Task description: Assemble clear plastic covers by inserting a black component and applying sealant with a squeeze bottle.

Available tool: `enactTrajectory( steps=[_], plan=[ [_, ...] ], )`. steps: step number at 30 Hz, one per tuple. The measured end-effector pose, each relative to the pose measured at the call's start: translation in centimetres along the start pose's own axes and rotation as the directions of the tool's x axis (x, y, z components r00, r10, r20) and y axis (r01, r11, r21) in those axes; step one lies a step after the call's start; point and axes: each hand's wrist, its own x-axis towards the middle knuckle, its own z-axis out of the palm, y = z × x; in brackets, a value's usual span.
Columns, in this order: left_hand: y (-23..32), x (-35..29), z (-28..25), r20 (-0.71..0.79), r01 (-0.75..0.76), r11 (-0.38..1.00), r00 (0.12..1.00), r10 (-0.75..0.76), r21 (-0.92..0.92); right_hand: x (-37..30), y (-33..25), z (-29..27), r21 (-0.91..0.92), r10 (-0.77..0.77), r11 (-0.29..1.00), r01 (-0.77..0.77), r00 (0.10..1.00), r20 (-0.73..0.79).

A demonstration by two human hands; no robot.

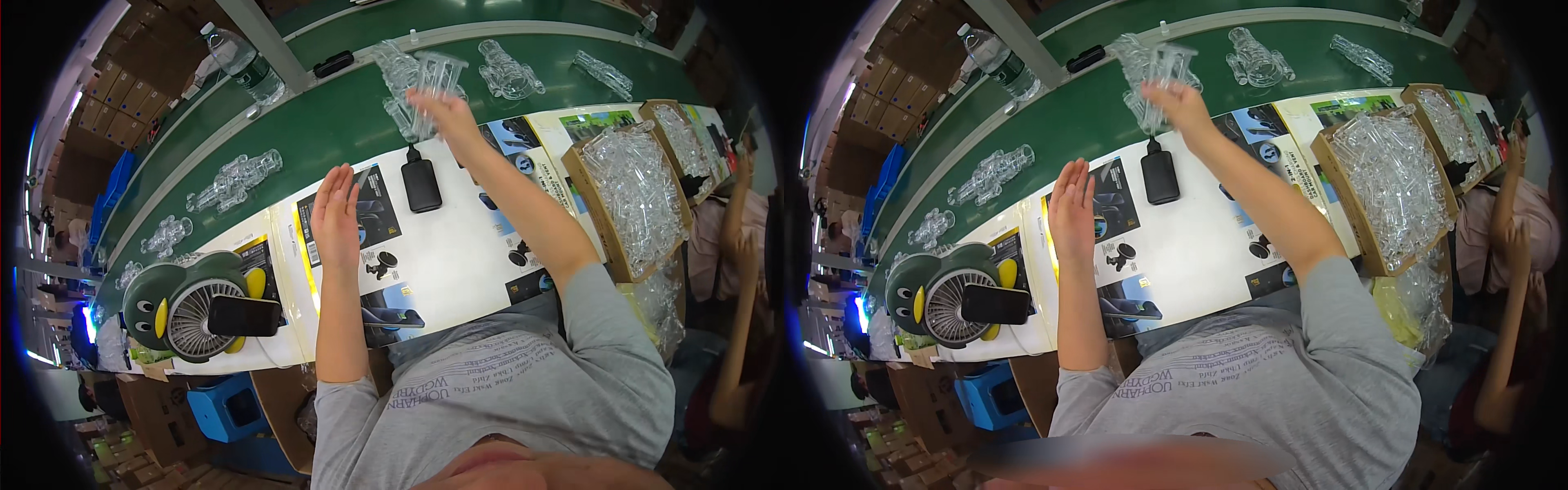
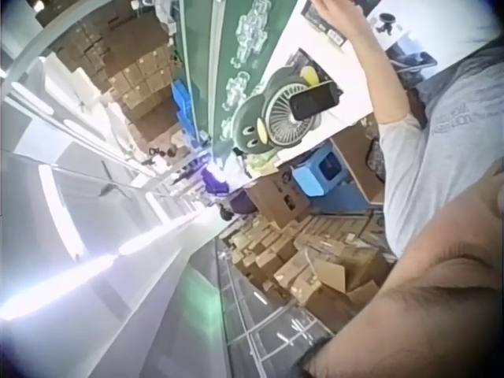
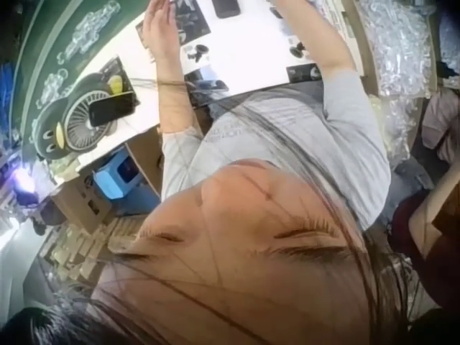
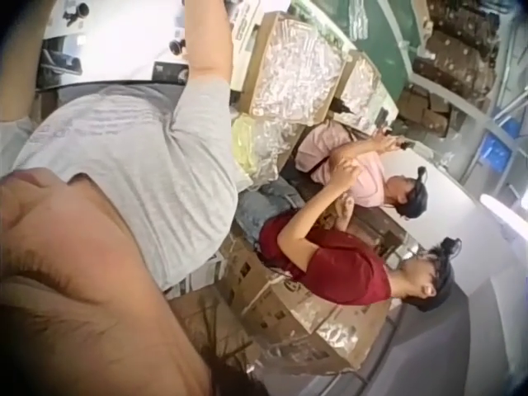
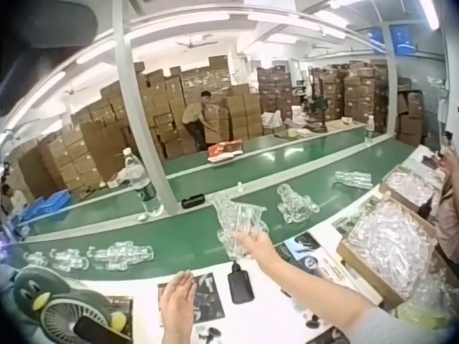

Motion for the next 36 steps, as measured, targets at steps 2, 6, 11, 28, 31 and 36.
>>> enactTrajectory(
  steps=[2,6,11,28,31,36],
  plan=[
    [-0.7,0.4,0.7,0.044,0.034,0.998,0.999,-0.032,-0.050,-3.9,-1.1,-0.6,-0.270,-0.128,0.945,0.183,0.970,0.207],
    [-1.1,0.7,0.8,-0.045,0.127,0.951,0.988,-0.145,-0.281,-10.4,-3.0,0.0,-0.626,-0.177,0.414,0.661,0.733,0.657],
    [-0.1,0.8,0.9,-0.154,0.107,0.905,0.971,-0.185,-0.412,-13.3,-0.7,1.3,-0.484,-0.161,0.228,0.845,0.523,0.837],
    [2.8,0.6,-1.5,-0.008,-0.095,0.733,0.993,0.122,-0.674,-13.4,-0.6,0.5,-0.317,0.536,0.833,-0.454,0.520,0.665],
    [2.7,0.2,-1.4,0.026,-0.063,0.721,0.993,0.111,-0.690,-13.5,-1.0,0.4,-0.308,0.537,0.829,-0.468,0.506,0.675],
    [2.2,0.3,-1.2,0.064,-0.038,0.715,0.991,0.115,-0.698,-13.5,-1.2,-0.1,-0.331,0.551,0.817,-0.471,0.472,0.688]
  ],
)
